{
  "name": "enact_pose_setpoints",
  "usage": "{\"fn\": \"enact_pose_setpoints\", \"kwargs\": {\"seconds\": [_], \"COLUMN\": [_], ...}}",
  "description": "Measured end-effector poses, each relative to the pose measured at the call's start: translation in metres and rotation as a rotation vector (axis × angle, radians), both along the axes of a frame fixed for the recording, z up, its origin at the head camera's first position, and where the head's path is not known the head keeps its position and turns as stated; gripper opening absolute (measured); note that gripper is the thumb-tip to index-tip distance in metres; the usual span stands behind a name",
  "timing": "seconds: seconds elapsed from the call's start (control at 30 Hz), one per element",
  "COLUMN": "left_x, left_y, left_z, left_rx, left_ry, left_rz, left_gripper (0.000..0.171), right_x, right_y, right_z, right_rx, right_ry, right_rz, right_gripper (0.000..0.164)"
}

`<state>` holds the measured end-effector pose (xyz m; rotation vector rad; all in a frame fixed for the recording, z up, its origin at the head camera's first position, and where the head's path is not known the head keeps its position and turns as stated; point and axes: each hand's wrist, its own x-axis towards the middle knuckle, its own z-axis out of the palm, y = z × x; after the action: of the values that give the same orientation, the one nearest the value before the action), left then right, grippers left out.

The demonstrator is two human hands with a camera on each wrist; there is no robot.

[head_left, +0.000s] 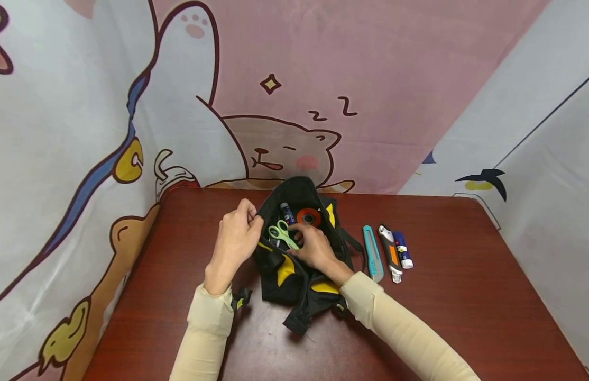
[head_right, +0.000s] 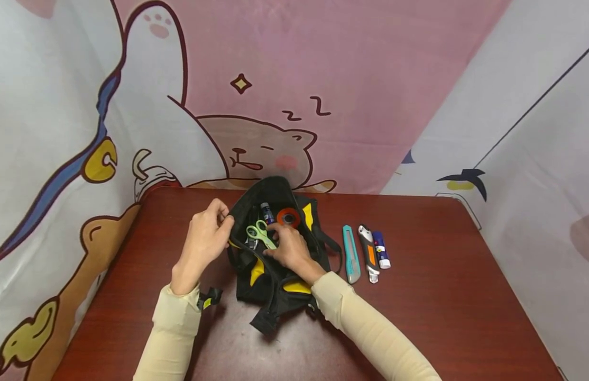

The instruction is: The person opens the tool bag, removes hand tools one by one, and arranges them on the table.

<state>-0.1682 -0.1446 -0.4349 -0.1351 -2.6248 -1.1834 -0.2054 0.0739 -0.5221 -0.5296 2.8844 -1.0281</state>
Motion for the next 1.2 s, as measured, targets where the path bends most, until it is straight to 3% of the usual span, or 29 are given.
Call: {"fn": "enact_pose_setpoints", "kwargs": {"seconds": [0.4,0.77,1.2], "left_x": [0.002,0.001,0.002], "left_y": [-0.001,0.0,-0.003], "left_z": [0.0,0.0,0.002], "left_rx": [-0.001,-0.003,-0.04], "left_ry": [-0.014,-0.005,-0.018], "left_rz": [-0.002,-0.002,0.002], "left_gripper": [0.009,0.008,0.012], "right_x": [-0.001,0.0,0.005], "right_y": [-0.002,0.0,0.008], "right_z": [-0.002,0.002,0.025], "right_rx": [0.011,-0.016,-0.104], "right_ry": [0.016,0.027,0.108], "right_rz": [0.017,-0.019,-0.085], "right_gripper": [0.055,0.054,0.054]}}
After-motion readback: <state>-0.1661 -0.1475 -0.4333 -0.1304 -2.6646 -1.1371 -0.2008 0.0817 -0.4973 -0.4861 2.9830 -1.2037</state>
